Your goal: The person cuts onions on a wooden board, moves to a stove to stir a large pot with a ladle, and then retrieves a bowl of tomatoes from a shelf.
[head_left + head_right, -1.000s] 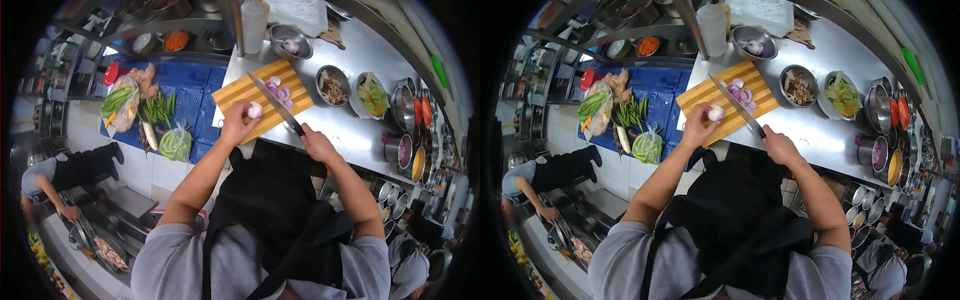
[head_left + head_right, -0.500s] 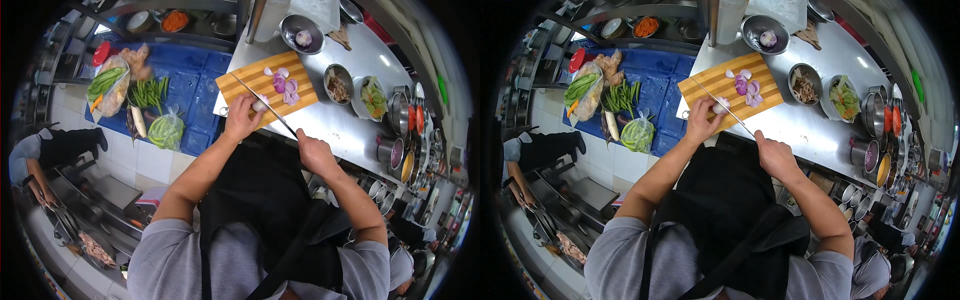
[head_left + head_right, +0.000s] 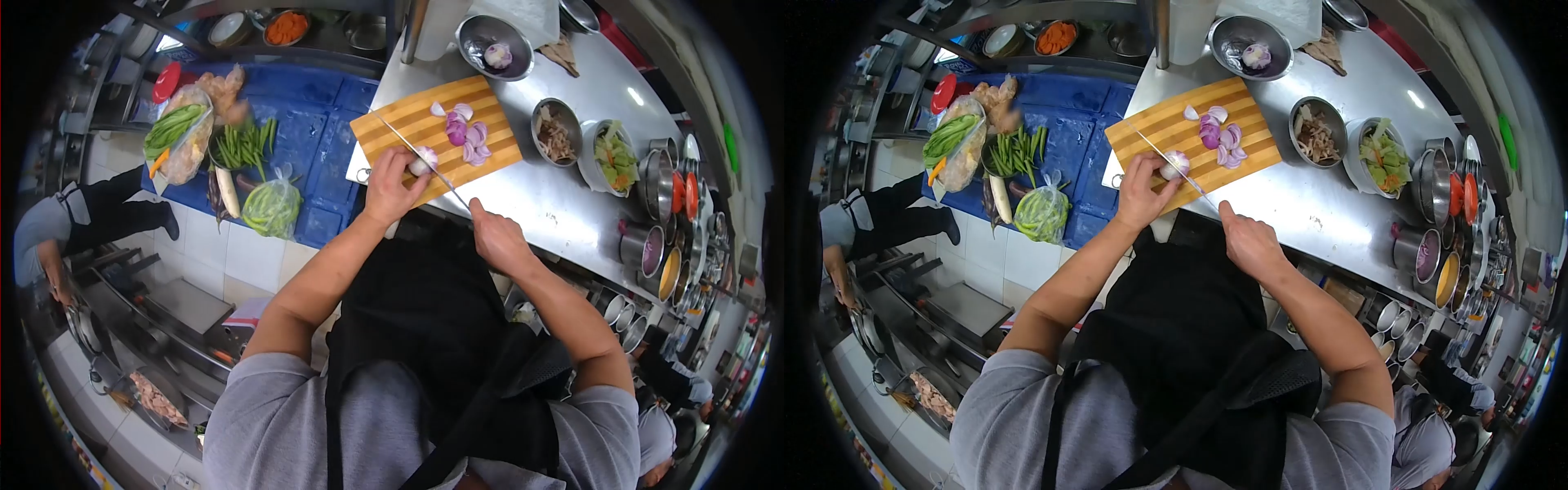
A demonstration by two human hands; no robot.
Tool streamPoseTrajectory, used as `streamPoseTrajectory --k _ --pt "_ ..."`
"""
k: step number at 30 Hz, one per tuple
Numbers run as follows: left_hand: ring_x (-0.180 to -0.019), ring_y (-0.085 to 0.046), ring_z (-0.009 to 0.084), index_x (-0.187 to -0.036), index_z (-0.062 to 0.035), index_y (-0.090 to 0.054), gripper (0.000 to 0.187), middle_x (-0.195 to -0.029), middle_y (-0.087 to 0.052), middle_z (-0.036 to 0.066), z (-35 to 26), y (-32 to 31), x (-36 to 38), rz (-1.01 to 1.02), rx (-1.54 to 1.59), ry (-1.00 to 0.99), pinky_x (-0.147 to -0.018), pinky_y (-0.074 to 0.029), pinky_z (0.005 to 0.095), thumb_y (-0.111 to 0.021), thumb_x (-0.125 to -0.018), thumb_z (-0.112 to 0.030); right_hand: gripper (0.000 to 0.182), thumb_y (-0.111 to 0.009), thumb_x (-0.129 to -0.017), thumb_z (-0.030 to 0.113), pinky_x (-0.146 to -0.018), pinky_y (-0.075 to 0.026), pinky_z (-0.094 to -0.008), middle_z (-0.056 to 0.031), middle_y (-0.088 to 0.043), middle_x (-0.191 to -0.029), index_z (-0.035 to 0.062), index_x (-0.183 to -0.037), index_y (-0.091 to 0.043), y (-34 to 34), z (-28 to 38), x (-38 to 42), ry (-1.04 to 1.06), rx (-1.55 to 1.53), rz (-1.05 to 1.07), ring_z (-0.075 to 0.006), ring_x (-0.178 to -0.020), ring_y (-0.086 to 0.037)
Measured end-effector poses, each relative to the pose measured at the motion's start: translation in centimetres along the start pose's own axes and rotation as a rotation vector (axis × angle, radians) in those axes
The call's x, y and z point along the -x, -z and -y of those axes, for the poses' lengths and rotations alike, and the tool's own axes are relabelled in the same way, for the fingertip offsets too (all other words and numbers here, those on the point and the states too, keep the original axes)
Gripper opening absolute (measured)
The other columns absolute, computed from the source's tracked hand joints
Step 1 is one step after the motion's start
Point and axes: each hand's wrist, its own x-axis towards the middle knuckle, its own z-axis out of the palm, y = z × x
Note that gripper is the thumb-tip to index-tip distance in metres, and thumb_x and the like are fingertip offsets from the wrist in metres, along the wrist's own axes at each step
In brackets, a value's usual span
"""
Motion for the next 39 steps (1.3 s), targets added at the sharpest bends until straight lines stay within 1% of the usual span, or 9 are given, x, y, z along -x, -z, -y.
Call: streamPoseTrajectory --k 4,6,8,10,12,14,21,29,39 --pt "-0.098 -0.063 0.0325 -0.098 -0.0009 -0.06 0.037 -0.108 -0.06 0.016 -0.7 -0.1 -0.4 0.011 -0.116 -0.058 -0.08 -0.054 0.0384 -0.084 -0.071 -0.008 0.022 -0.051 -0.092 0.007 -0.067 -0.052 -0.0521 -0.0213 -0.068 -0.08 0.0006 -0.11 -0.043 -1.8 -0.6 -1.8 -0.019 -0.027 -0.021 -0.0415 -0.077 -0.068" --pt "-0.098 -0.06 0.0346 -0.102 -0.004 -0.062 0.038 -0.111 -0.058 0.014 -1.2 -0.2 -0.8 -0.006 -0.064 0.067 -0.083 -0.052 0.0425 -0.082 -0.071 -0.01 0.022 -0.05 -0.094 0.01 -0.068 -0.051 -0.0523 -0.0213 -0.068 -0.08 0.0016 -0.112 -0.042 -2.0 -2.3 -2.5 0.023 -0.179 -0.029 -0.0416 -0.077 -0.068" --pt "-0.103 -0.059 0.0362 -0.108 -0.0044 -0.061 0.039 -0.116 -0.057 0.014 -1.3 -0.4 -2.0 0.07 -0.039 0.095 -0.092 -0.049 0.0439 -0.078 -0.073 -0.006 0.022 -0.05 -0.096 0.013 -0.068 -0.051 -0.0525 -0.0212 -0.068 -0.08 0.0027 -0.114 -0.041 -1.3 -4.4 -2.9 0.071 -0.318 -0.036 -0.0416 -0.078 -0.068" --pt "-0.111 -0.057 0.0362 -0.113 -0.0041 -0.059 0.042 -0.118 -0.058 0.013 -1.3 -0.2 -4.0 0.332 -0.107 -0.104 -0.097 -0.048 0.0431 -0.074 -0.074 -0.002 0.022 -0.049 -0.099 0.016 -0.072 -0.049 -0.054 -0.0238 -0.068 -0.084 0.0053 -0.117 -0.041 -0.1 -5.2 -2.8 -0.065 -0.655 0.16 -0.0436 -0.081 -0.067" --pt "-0.115 -0.054 0.0358 -0.114 -0.0057 -0.06 0.042 -0.119 -0.059 0.012 -0.7 -0.2 -5.4 0.441 -0.104 -0.159 -0.1 -0.045 0.0429 -0.07 -0.074 0.001 0.023 -0.049 -0.099 0.016 -0.074 -0.049 -0.0537 -0.0249 -0.068 -0.086 0.0057 -0.118 -0.041 0.2 -5.7 -3.2 -0.116 -0.636 0.185 -0.0444 -0.082 -0.066" --pt "-0.112 -0.055 0.034 -0.11 -0.0061 -0.062 0.037 -0.116 -0.06 0.011 0.2 -0.3 -5.9 0.556 -0.045 -0.23 -0.097 -0.047 0.0416 -0.07 -0.075 0.002 0.021 -0.046 -0.1 0.017 -0.072 -0.05 -0.0529 -0.0232 -0.068 -0.086 0.0058 -0.118 -0.042 0.9 -5.7 -2.8 -0.051 -0.182 -0.006 -0.0435 -0.081 -0.067" --pt "-0.101 -0.059 0.0301 -0.098 -0.0056 -0.066 0.023 -0.11 -0.062 0.009 1.1 0.2 -3.9 0.421 -0.034 -0.199 -0.089 -0.049 0.0391 -0.073 -0.077 -0.002 0.032 -0.05 -0.085 0.002 -0.069 -0.052 -0.0543 -0.0233 -0.069 -0.082 0.0031 -0.117 -0.044 5.0 -2.8 0.9 -0.04 0.057 0.06 -0.0439 -0.08 -0.068" --pt "-0.096 -0.061 0.0305 -0.096 -0.004 -0.067 0.019 -0.106 -0.066 0.009 0.6 -0.7 -2.6 0.21 -0.04 -0.202 -0.086 -0.05 0.0386 -0.074 -0.078 -0.002 0.032 -0.051 -0.085 0.001 -0.067 -0.053 -0.0531 -0.0224 -0.068 -0.08 0.0027 -0.117 -0.044 1.6 -3.2 -2.3 -0.028 0.048 -0.026 -0.042 -0.079 -0.068" --pt "-0.095 -0.061 0.0302 -0.096 -0.004 -0.068 0.017 -0.103 -0.066 0.009 0.3 -0.4 -2.6 0.191 -0.041 -0.209 -0.082 -0.052 0.0378 -0.074 -0.08 -0.002 0.031 -0.051 -0.084 0.0 -0.068 -0.053 -0.053 -0.0217 -0.069 -0.082 0.002 -0.114 -0.044 1.7 -1.5 -2.6 -0.033 0.051 -0.009 -0.0409 -0.081 -0.069"
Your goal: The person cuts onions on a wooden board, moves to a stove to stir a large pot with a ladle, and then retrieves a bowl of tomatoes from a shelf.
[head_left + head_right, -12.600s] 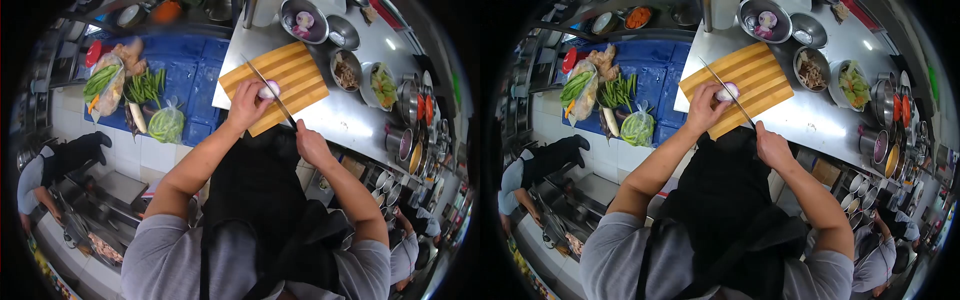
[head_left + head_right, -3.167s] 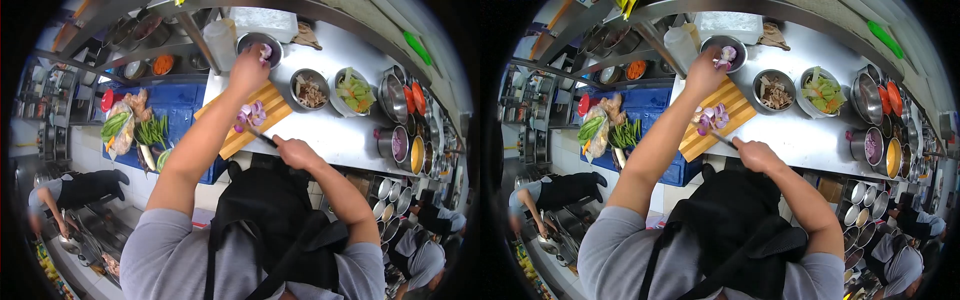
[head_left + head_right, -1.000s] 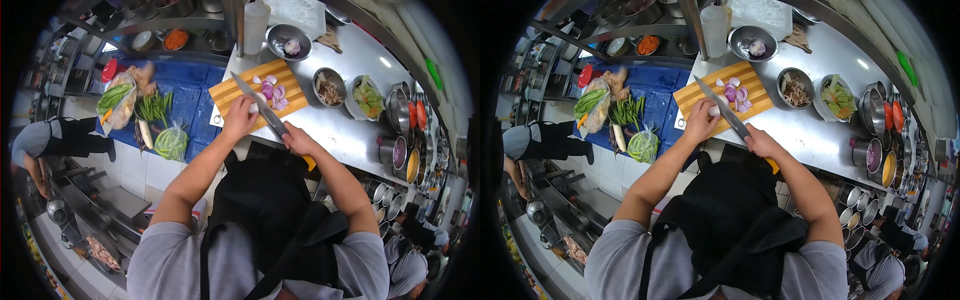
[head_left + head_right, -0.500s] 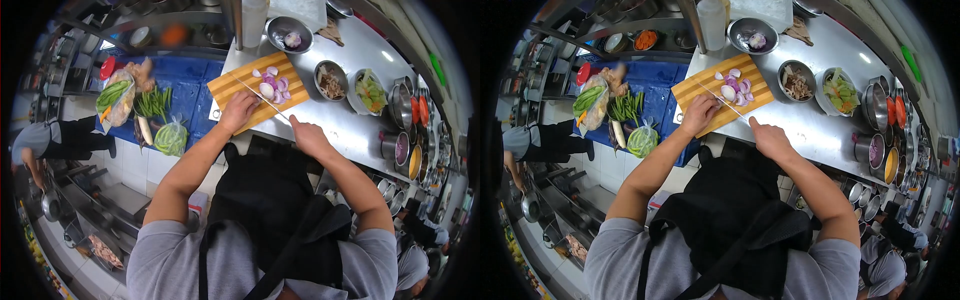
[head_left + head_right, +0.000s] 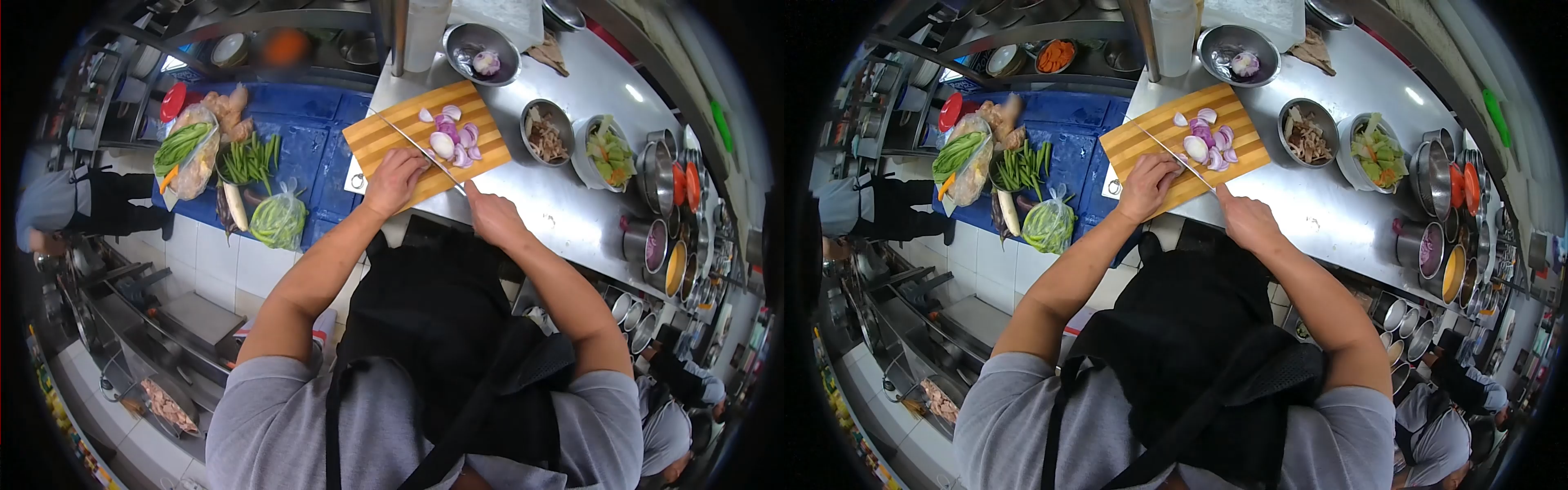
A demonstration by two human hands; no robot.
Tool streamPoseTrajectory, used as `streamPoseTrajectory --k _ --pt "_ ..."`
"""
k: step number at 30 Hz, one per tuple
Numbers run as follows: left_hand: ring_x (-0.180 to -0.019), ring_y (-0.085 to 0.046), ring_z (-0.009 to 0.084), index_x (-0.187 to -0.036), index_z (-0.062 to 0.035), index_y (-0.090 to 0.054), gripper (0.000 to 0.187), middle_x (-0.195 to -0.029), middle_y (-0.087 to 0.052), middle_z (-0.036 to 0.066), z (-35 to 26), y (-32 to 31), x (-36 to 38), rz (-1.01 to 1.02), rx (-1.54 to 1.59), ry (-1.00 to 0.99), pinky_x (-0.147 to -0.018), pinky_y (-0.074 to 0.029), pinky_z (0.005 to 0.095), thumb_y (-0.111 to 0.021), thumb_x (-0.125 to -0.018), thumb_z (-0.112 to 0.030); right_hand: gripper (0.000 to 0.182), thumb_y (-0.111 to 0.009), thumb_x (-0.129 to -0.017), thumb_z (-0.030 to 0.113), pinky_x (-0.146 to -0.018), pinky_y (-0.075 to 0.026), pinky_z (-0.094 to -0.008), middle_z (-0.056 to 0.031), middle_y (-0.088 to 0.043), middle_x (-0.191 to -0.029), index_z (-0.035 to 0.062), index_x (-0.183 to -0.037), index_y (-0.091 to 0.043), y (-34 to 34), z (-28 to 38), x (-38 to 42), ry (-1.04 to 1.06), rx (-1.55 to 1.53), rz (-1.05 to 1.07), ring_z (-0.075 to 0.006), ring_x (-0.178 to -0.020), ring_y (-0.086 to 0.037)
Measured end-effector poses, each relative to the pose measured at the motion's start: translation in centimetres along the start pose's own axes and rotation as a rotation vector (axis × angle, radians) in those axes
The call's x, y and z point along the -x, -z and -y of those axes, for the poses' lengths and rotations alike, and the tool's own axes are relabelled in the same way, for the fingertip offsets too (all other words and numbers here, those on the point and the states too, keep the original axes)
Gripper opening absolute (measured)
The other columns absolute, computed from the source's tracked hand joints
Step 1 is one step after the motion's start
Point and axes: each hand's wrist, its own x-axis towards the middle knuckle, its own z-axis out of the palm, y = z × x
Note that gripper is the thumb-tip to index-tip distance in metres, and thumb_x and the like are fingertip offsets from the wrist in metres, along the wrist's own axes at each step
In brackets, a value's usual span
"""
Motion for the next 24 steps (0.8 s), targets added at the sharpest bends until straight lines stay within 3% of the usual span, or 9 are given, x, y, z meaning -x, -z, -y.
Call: streamPoseTrajectory --k 6,24 --pt "-0.093 -0.061 0.0299 -0.091 -0.0042 -0.067 0.016 -0.102 -0.065 0.009 0.5 -0.3 0.4 -0.024 0.027 0.039 -0.082 -0.052 0.0373 -0.075 -0.078 -0.001 0.033 -0.052 -0.083 -0.001 -0.069 -0.053 -0.053 -0.0215 -0.069 -0.08 0.0015 -0.115 -0.044 2.6 0.7 2.0 -0.009 0.021 0.02 -0.0417 -0.08 -0.069" --pt "-0.091 -0.061 0.0281 -0.086 -0.0085 -0.065 0.015 -0.098 -0.063 0.006 0.9 -0.2 0.5 -0.039 0.027 0.04 -0.08 -0.053 0.037 -0.072 -0.076 0.0 0.033 -0.05 -0.085 0.0 -0.07 -0.053 -0.0542 -0.0234 -0.068 -0.079 0.0018 -0.118 -0.044 0.5 1.4 0.0 -0.022 -0.032 0.046 -0.0438 -0.081 -0.068"
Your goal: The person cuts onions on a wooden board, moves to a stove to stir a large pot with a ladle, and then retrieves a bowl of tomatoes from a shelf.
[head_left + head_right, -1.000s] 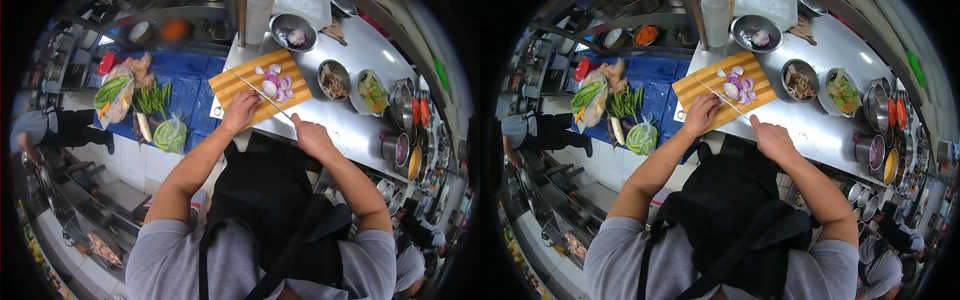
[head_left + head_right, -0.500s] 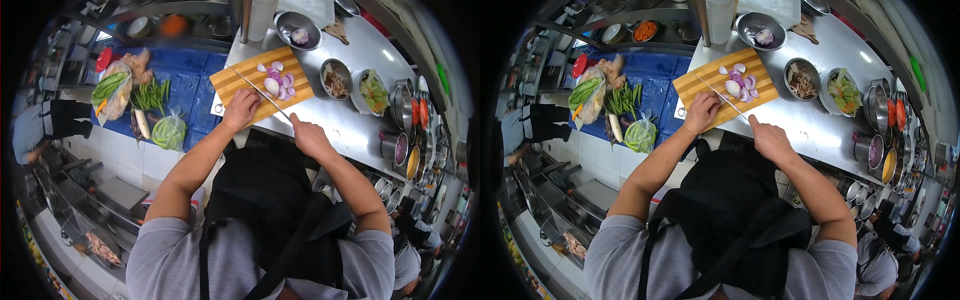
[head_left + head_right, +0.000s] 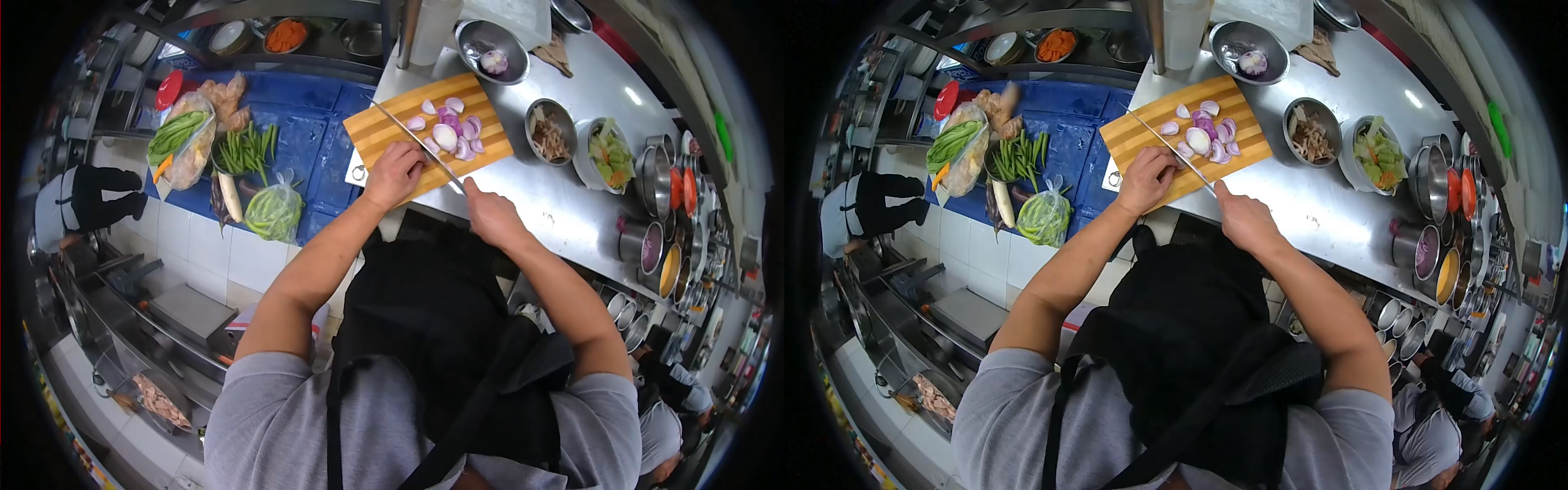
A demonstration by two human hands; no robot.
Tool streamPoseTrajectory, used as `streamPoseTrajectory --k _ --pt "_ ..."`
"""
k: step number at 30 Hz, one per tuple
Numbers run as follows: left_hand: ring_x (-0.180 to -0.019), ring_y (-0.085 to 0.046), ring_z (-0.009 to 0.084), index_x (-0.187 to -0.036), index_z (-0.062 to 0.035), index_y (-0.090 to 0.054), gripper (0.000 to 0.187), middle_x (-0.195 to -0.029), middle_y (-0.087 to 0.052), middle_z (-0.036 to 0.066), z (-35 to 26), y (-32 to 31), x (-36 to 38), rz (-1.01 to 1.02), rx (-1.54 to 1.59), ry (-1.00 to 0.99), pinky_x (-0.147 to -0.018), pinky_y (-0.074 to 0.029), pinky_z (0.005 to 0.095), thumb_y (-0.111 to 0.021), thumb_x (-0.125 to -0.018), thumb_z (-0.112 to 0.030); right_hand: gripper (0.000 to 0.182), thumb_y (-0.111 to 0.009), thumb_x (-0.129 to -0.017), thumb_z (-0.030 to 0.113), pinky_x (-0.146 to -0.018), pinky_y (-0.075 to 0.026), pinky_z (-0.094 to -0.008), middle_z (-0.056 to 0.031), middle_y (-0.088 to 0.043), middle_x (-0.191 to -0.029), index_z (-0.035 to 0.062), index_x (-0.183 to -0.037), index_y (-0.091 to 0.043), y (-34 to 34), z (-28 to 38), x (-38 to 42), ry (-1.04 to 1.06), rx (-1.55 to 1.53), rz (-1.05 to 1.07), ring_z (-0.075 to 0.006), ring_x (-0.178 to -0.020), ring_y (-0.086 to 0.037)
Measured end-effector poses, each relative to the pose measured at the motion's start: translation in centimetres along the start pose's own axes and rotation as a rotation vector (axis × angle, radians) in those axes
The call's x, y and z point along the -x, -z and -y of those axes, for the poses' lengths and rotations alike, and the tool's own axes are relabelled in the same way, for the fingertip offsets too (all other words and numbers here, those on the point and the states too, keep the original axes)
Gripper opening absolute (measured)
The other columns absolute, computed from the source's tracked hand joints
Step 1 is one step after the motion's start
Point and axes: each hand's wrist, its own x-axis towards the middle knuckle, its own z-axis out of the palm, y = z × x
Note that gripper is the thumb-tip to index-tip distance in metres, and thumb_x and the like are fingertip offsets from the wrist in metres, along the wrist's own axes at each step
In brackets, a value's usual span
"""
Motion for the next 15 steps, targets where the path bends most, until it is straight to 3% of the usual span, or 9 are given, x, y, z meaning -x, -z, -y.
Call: streamPoseTrajectory --k 9,15 --pt "-0.092 -0.062 0.027 -0.086 -0.0086 -0.066 0.014 -0.098 -0.063 0.005 0.1 -0.2 0.1 -0.022 -0.028 0.028 -0.08 -0.053 0.0362 -0.073 -0.076 -0.001 0.04 -0.05 -0.085 0.001 -0.071 -0.052 -0.0548 -0.024 -0.069 -0.083 0.0007 -0.124 -0.043 2.2 0.0 0.1 0.011 0.013 0.017 -0.0434 -0.083 -0.068" --pt "-0.093 -0.062 0.0262 -0.086 -0.0089 -0.067 0.015 -0.098 -0.064 0.005 0.5 -0.4 0.2 -0.022 -0.049 0.025 -0.08 -0.053 0.036 -0.074 -0.075 -0.001 0.041 -0.05 -0.085 0.0 -0.074 -0.052 -0.0545 -0.0266 -0.068 -0.086 0.0005 -0.125 -0.043 -0.1 -0.1 -1.0 -0.009 -0.102 0.024 -0.0452 -0.086 -0.067"
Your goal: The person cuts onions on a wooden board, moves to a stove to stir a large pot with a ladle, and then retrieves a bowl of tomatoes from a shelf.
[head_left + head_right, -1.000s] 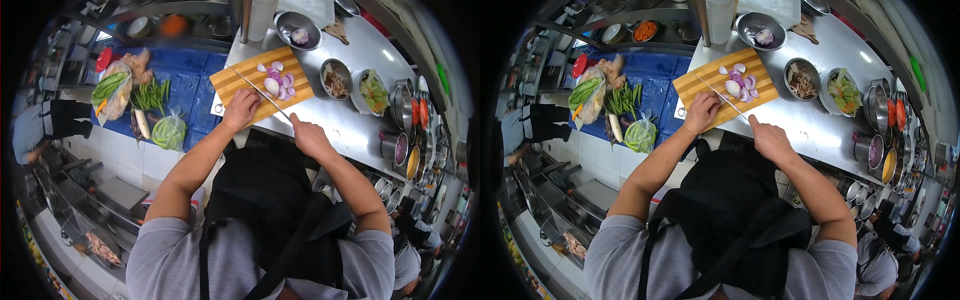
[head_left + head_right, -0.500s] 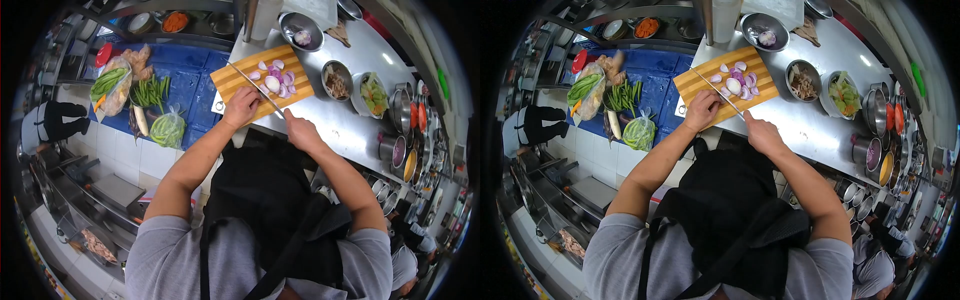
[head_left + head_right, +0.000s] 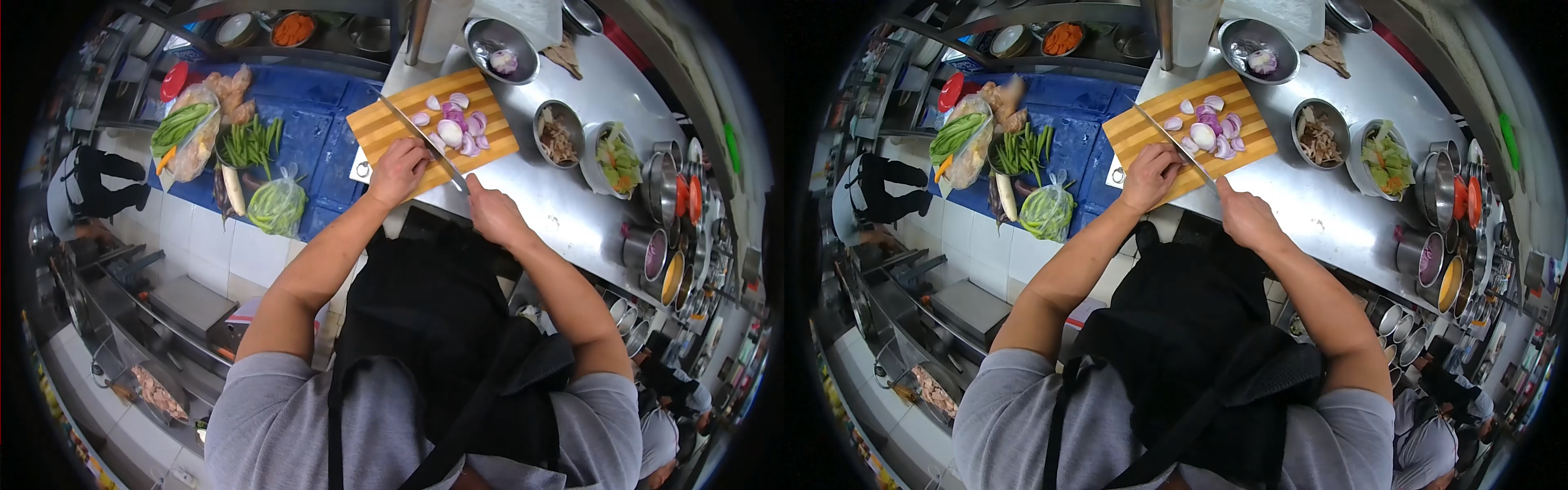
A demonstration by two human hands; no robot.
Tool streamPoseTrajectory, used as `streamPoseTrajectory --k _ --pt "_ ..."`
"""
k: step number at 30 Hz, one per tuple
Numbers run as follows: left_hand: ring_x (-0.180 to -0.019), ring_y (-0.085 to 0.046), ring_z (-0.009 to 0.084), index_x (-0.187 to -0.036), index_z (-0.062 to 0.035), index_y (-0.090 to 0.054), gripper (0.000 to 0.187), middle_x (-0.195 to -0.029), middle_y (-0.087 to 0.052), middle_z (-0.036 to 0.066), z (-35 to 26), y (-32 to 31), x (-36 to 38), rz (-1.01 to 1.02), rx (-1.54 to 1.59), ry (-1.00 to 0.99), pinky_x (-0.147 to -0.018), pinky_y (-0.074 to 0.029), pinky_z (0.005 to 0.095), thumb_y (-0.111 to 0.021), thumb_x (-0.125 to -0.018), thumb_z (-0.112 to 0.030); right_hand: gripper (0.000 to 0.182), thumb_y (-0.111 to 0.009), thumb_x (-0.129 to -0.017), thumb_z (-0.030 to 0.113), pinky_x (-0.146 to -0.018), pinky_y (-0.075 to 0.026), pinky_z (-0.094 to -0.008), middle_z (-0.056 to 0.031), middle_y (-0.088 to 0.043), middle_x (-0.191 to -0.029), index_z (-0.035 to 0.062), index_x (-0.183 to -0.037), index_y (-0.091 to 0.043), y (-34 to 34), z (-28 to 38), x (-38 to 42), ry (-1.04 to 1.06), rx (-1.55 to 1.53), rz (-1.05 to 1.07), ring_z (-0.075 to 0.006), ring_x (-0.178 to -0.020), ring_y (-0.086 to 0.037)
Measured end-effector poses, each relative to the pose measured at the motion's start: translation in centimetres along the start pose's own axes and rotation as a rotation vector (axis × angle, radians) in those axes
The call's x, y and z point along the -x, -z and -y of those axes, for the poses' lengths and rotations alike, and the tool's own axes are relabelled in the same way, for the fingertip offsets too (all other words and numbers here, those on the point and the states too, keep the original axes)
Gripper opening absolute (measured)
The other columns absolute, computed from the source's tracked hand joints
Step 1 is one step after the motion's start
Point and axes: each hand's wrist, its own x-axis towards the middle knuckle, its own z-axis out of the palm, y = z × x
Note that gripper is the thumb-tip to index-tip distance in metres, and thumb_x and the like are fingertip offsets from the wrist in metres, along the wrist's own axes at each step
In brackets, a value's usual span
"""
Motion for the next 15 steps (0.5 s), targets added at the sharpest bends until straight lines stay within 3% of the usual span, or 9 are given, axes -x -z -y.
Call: streamPoseTrajectory --k 9,13,15 --pt "-0.092 -0.064 0.027 -0.087 -0.0069 -0.069 0.01 -0.097 -0.066 0.007 -0.4 0.2 -0.8 0.021 -0.001 0.034 -0.079 -0.054 0.0361 -0.074 -0.079 -0.003 0.039 -0.046 -0.091 0.008 -0.075 -0.051 -0.0556 -0.0279 -0.068 -0.089 0.0037 -0.129 -0.041 2.0 -1.4 -1.5 0.054 -0.076 -0.012 -0.047 -0.087 -0.066" --pt "-0.085 -0.066 0.0275 -0.095 -0.0033 -0.068 0.016 -0.096 -0.065 0.012 -5.2 3.0 -5.6 -0.146 0.126 0.028 -0.076 -0.055 0.0365 -0.067 -0.081 0.003 0.036 -0.045 -0.094 0.013 -0.074 -0.05 -0.0563 -0.0269 -0.068 -0.087 0.0055 -0.13 -0.041 3.2 -2.4 1.4 0.045 -0.175 0.021 -0.0475 -0.085 -0.066" --pt "-0.088 -0.067 0.0291 -0.099 -0.0032 -0.067 0.019 -0.098 -0.066 0.013 -7.5 4.1 -10.4 -0.088 0.149 0.054 -0.077 -0.054 0.0377 -0.066 -0.081 0.001 0.037 -0.047 -0.093 0.012 -0.074 -0.05 -0.0561 -0.0267 -0.068 -0.087 0.006 -0.129 -0.041 2.1 -2.7 2.3 0.081 -0.177 0.049 -0.0473 -0.085 -0.066"
